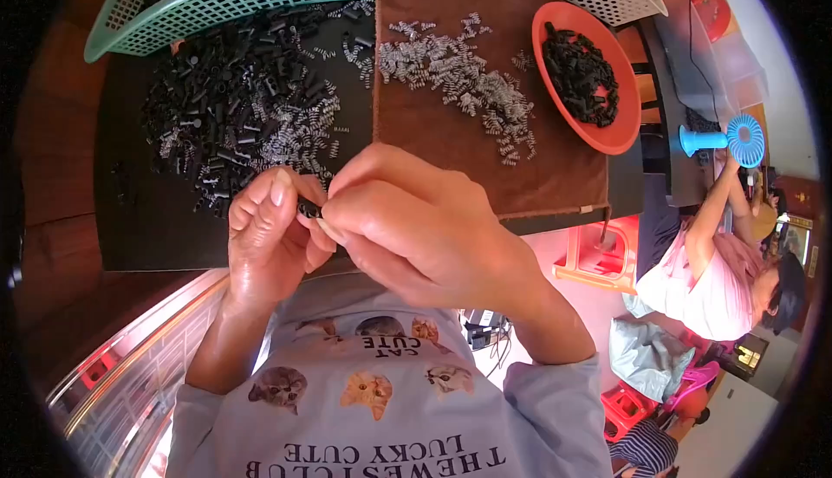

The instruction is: The person assembles plastic cord locks by inserting small metal springs into the toggle pieces by hand, places the assembled cord locks into a dish, and gathers more plastic pieces from a basket onto the table.

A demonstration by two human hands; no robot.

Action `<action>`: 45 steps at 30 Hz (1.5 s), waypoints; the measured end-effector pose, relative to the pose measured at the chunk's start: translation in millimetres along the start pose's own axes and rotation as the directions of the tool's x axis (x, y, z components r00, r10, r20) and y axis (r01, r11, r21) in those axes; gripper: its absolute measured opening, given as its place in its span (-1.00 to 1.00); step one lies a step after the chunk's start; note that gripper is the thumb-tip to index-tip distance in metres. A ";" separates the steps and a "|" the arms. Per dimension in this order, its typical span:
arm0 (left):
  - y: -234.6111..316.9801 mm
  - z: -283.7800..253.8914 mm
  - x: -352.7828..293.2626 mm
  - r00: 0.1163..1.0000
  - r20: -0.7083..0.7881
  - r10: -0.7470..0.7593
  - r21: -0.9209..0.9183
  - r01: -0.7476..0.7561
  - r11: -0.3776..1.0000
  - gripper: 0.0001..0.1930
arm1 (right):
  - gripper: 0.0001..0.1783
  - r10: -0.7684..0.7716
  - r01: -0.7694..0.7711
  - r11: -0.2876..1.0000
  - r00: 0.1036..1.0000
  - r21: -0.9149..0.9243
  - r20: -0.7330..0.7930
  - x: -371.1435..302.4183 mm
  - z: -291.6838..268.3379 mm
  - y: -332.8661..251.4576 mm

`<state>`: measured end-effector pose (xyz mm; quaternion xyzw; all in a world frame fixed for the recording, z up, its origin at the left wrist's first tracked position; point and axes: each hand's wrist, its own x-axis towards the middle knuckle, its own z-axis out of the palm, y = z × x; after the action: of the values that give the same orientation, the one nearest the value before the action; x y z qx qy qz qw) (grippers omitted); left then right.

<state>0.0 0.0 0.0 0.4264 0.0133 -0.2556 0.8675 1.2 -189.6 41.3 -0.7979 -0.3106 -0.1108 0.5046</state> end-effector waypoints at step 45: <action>-4.0 2.6 1.7 0.989 0.054 0.134 0.210 -0.143 0.967 -0.58 | -0.65 -0.015 0.021 0.999 0.984 -0.030 0.179 10.6 1.6 10.9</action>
<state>-0.8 -4.7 -1.7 0.5119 -0.0612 -0.2028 0.8325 15.9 -187.4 37.7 -0.8096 -0.3600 -0.0484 0.4611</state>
